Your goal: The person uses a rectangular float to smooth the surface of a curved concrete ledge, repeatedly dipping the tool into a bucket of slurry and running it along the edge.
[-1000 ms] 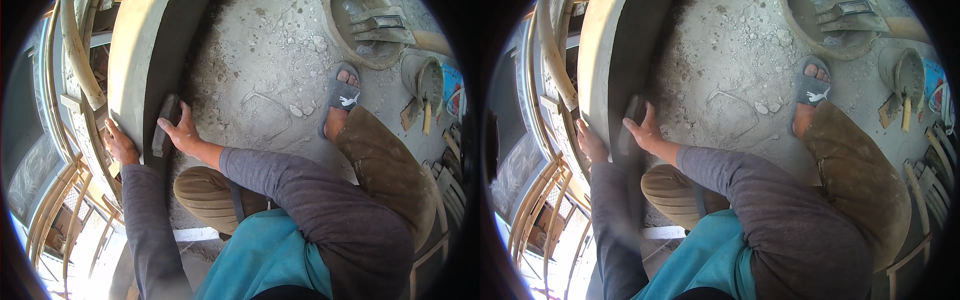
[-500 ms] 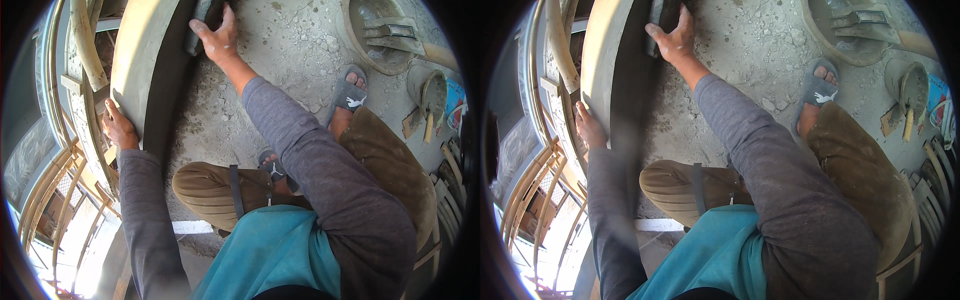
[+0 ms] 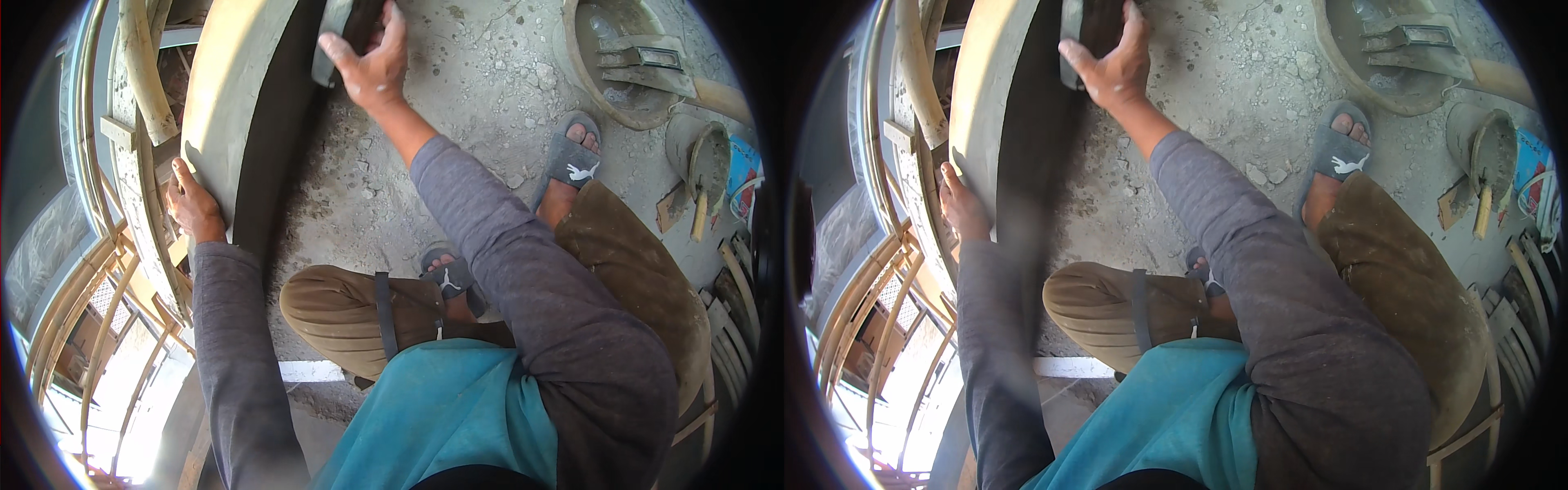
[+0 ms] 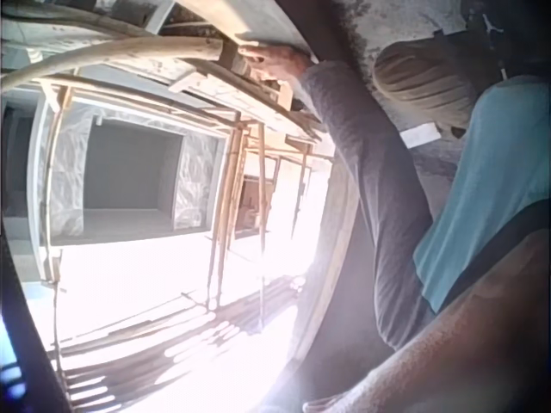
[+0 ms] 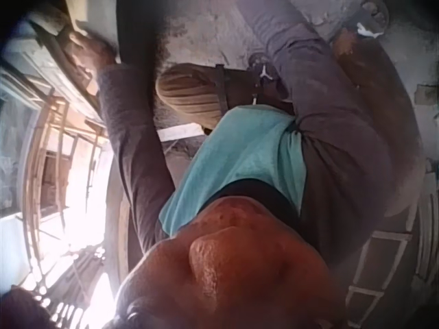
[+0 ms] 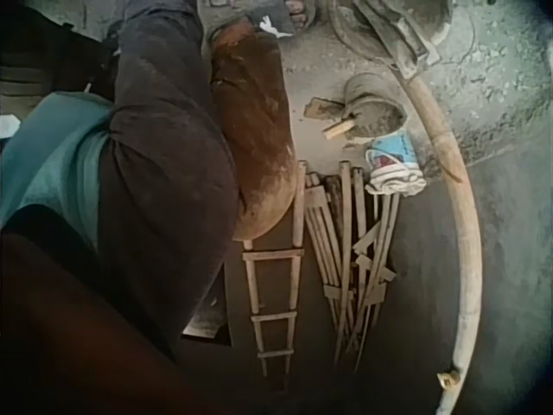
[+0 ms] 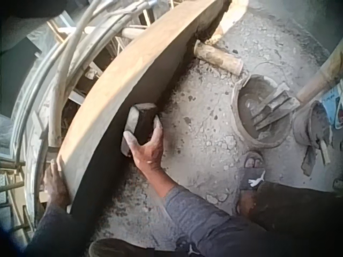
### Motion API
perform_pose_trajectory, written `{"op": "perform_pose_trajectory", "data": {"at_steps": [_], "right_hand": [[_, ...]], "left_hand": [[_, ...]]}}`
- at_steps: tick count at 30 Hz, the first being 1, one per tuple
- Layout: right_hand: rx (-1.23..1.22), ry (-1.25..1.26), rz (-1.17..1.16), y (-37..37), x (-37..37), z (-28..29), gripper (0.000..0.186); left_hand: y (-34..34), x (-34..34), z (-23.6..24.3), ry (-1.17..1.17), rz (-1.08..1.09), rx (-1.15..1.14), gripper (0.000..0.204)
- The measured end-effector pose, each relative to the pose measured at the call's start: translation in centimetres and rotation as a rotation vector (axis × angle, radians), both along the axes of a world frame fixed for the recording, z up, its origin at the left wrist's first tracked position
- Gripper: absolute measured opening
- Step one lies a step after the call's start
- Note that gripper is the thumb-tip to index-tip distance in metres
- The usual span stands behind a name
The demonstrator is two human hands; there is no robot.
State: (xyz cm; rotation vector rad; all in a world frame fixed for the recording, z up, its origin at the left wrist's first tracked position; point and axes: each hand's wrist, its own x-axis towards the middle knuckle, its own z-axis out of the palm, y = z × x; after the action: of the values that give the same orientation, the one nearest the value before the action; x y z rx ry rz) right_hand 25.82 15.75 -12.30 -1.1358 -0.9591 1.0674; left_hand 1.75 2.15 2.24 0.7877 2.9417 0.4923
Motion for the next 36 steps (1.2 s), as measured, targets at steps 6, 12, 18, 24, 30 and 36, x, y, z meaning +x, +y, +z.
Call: {"op": "perform_pose_trajectory", "data": {"at_steps": [6, 12, 18, 24, 30, 36], "right_hand": [[-0.107, -0.029, -0.084, 2.7, -1.6, 3.0, 0.099], [-0.012, -0.203, 0.456, -15.7, -6.2, 4.0, 0.105], [0.033, -0.244, 0.285, -13.3, -3.2, 2.9, 0.105], [0.184, -0.149, -0.106, 3.0, 1.1, 3.0, 0.1], [0.267, -0.25, -0.032, 0.2, -2.0, 2.7, 0.102], [0.076, -0.231, 0.498, -18.0, -7.0, 4.3, 0.095]], "left_hand": [[-1.2, -1.8, -0.5, 0.043, -0.001, 0.0, 0.082], [-1.1, -1.4, -0.8, -0.002, -0.01, 0.002, 0.082], [-1.3, -1.0, -0.1, -0.008, 0.002, 0.021, 0.081], [-1.5, -1.7, -0.4, 0.046, -0.035, 0.009, 0.083], [-1.2, -1.7, -0.7, 0.032, -0.019, -0.022, 0.084], [-1.4, -2.6, -1.6, 0.046, -0.003, -0.051, 0.085]]}}
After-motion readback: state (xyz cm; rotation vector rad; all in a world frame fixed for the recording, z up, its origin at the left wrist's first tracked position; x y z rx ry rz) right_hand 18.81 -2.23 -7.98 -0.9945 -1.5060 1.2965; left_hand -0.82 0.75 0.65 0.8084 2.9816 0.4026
